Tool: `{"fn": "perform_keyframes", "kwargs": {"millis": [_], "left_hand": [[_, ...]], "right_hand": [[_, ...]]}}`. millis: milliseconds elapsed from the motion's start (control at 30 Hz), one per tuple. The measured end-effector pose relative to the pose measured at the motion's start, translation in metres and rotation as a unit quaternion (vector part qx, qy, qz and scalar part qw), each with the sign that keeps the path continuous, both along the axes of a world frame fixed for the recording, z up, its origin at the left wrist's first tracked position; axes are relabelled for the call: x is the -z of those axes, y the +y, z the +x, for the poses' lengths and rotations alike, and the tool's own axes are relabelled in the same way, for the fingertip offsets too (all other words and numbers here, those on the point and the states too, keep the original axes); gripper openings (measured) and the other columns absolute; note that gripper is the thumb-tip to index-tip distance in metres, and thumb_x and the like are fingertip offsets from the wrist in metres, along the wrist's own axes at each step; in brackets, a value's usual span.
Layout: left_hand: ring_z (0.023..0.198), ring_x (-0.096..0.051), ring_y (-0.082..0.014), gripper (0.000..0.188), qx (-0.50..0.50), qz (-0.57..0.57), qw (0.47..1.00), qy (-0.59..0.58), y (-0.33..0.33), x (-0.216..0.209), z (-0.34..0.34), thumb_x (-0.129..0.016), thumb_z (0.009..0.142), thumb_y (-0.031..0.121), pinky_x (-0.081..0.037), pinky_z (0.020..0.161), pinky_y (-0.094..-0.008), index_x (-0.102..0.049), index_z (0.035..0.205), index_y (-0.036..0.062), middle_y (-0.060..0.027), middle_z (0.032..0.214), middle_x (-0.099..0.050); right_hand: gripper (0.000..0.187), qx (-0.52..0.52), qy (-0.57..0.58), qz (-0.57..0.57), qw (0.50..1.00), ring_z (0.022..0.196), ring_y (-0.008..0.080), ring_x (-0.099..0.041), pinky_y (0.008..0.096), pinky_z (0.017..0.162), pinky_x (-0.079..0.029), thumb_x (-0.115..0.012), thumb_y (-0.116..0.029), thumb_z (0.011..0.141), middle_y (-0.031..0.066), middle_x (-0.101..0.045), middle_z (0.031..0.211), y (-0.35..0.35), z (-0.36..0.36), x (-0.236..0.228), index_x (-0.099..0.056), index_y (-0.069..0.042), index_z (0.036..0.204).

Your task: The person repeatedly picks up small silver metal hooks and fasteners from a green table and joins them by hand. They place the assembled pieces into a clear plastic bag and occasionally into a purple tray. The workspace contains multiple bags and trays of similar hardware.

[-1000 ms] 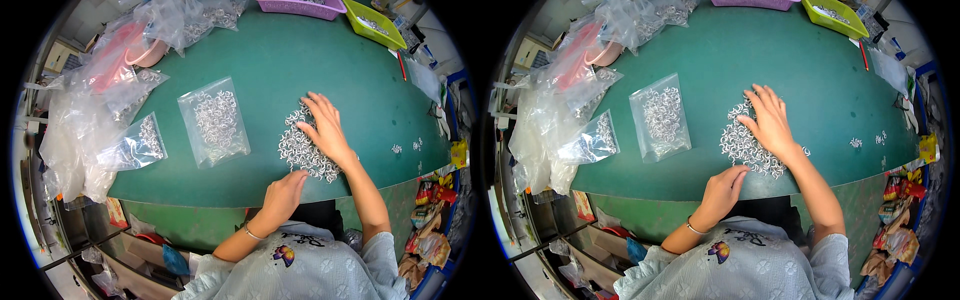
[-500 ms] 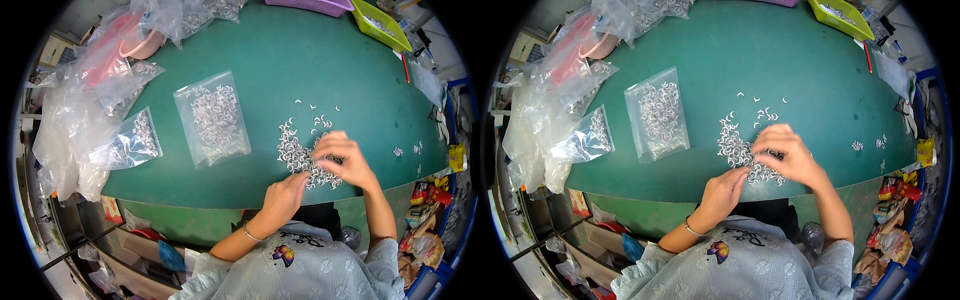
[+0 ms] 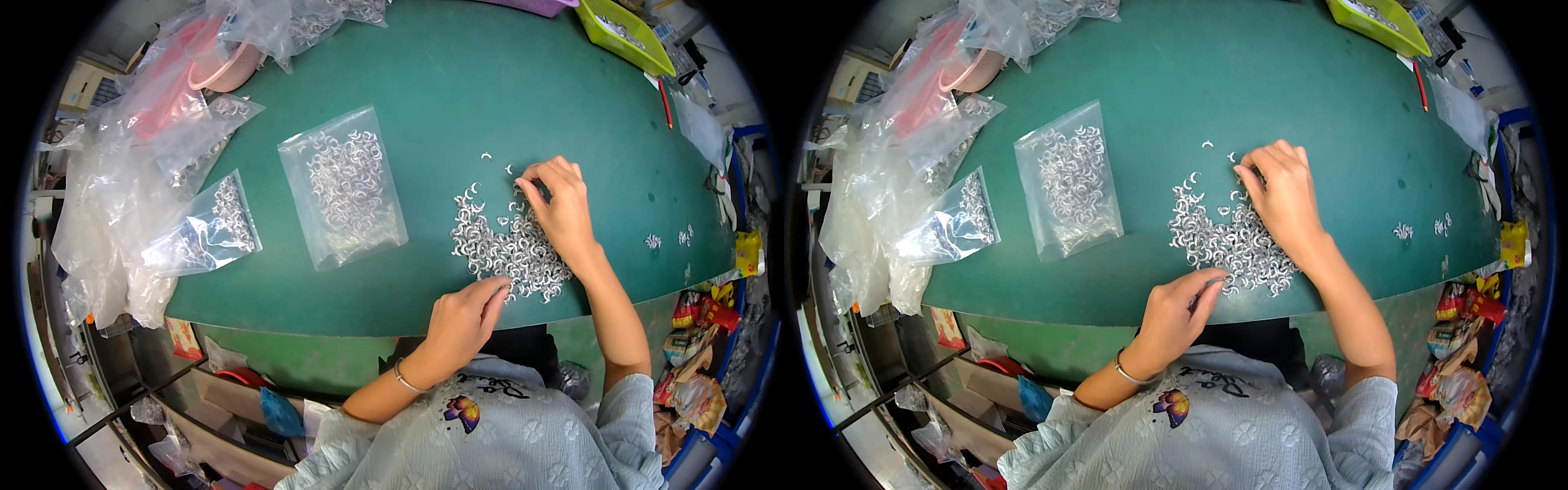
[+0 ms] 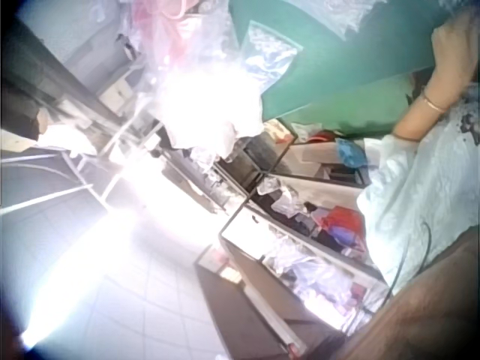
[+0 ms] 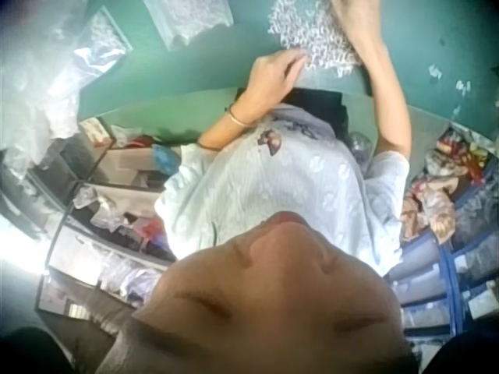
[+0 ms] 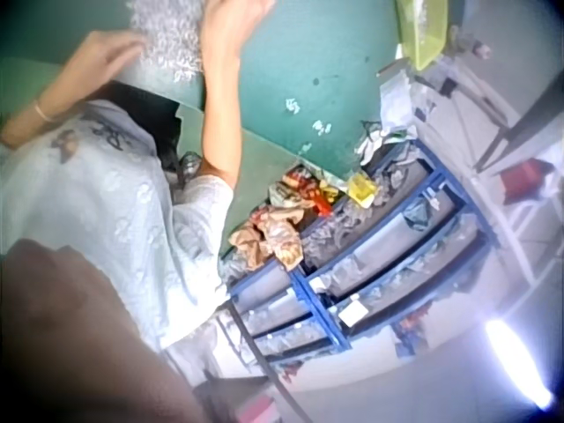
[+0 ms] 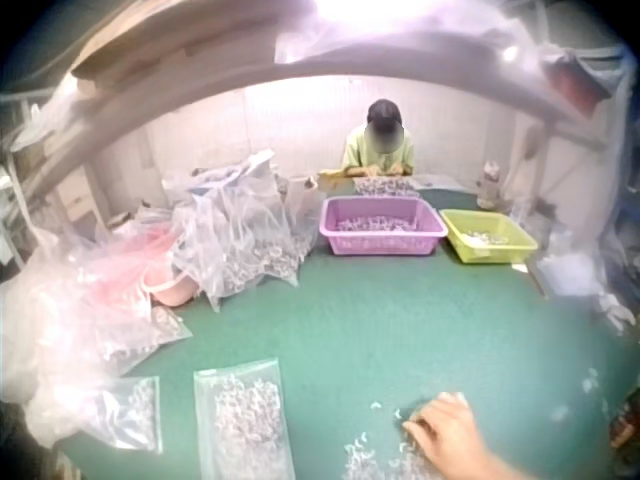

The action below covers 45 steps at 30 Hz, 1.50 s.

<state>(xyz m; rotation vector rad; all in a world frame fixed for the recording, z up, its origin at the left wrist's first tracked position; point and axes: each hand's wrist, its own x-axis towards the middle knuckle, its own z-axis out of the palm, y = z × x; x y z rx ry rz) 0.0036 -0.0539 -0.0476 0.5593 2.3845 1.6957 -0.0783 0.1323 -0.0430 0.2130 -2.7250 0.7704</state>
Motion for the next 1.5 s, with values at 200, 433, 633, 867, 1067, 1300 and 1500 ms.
{"fn": "perform_keyframes", "kwargs": {"millis": [200,433,633,867,1067,1300,1500], "left_hand": [[0.047,-0.051,-0.0180,0.013,-0.001,0.011,1.000,0.004,0.003,0.000,0.003,-0.059,0.081,0.004,-0.041,0.046,-0.0272,-0.061,0.093,0.0005,-0.0126,0.075,-0.062],[0.047,-0.051,-0.0180,0.013,0.006,0.002,1.000,0.005,0.005,-0.002,0.005,-0.059,0.081,0.003,-0.041,0.046,-0.0274,-0.061,0.093,0.0006,-0.0120,0.072,-0.061],[0.047,-0.051,-0.0181,0.013,0.003,0.005,1.000,0.004,0.004,0.000,0.006,-0.060,0.080,0.003,-0.041,0.046,-0.0274,-0.061,0.093,0.0010,-0.0122,0.073,-0.061],[0.047,-0.051,-0.0176,0.014,0.013,0.003,1.000,-0.002,0.004,-0.002,0.007,-0.059,0.080,0.003,-0.041,0.046,-0.0274,-0.061,0.094,0.0016,-0.0120,0.071,-0.060],[0.049,-0.042,-0.0059,0.015,-0.051,0.092,0.992,-0.063,0.003,-0.005,0.005,-0.058,0.081,0.001,-0.034,0.047,-0.0212,-0.062,0.095,0.0021,-0.0028,0.058,-0.049],[0.051,-0.039,-0.0024,0.017,-0.107,0.233,0.960,-0.116,0.003,-0.016,0.001,-0.064,0.076,-0.002,-0.033,0.048,-0.0186,-0.061,0.093,0.0014,0.0036,0.056,-0.044],[0.052,-0.038,-0.0017,0.020,-0.109,0.251,0.958,-0.080,0.008,-0.019,0.007,-0.066,0.072,-0.007,-0.032,0.049,-0.0171,-0.061,0.090,0.0004,0.0038,0.058,-0.045]], "right_hand": [[0.010,0.020,0.046,0.005,0.999,0.075,0.0228,-0.050,0.0338,0.068,-0.036,-0.066,-0.011,0.074,0.0066,-0.058,0.081,0.001,-0.007,0.009,-0.061,-0.003,0.078],[0.010,-0.010,0.024,0.082,0.996,0.078,0.0230,-0.049,0.0345,0.069,-0.036,-0.066,-0.009,0.071,0.0057,-0.056,0.080,-0.004,-0.015,0.011,-0.062,-0.004,0.080],[0.012,-0.001,0.063,0.024,0.998,0.078,0.0241,-0.050,0.0348,0.070,-0.037,-0.066,-0.007,0.070,0.0059,-0.057,0.079,-0.003,-0.015,0.016,-0.062,-0.004,0.081],[0.009,-0.038,0.036,0.036,0.998,0.078,0.0215,-0.051,0.0319,0.070,-0.038,-0.065,-0.005,0.072,0.0053,-0.059,0.080,-0.008,-0.016,0.011,-0.063,-0.003,0.080],[0.012,-0.003,-0.186,-0.384,0.904,0.075,0.0059,-0.051,0.0202,0.064,-0.040,-0.061,-0.001,0.079,0.0017,-0.059,0.082,-0.017,0.019,-0.012,-0.061,-0.001,0.091],[0.021,-0.045,-0.267,-0.677,0.684,0.083,0.0093,-0.054,0.0221,0.075,-0.043,-0.058,-0.003,0.084,0.0047,-0.058,0.089,-0.031,0.085,-0.029,-0.057,0.002,0.104],[0.016,-0.049,-0.196,-0.660,0.724,0.090,0.0134,-0.055,0.0259,0.080,-0.044,-0.054,0.001,0.085,0.0081,-0.058,0.096,-0.044,0.107,-0.031,-0.057,0.005,0.101]]}}
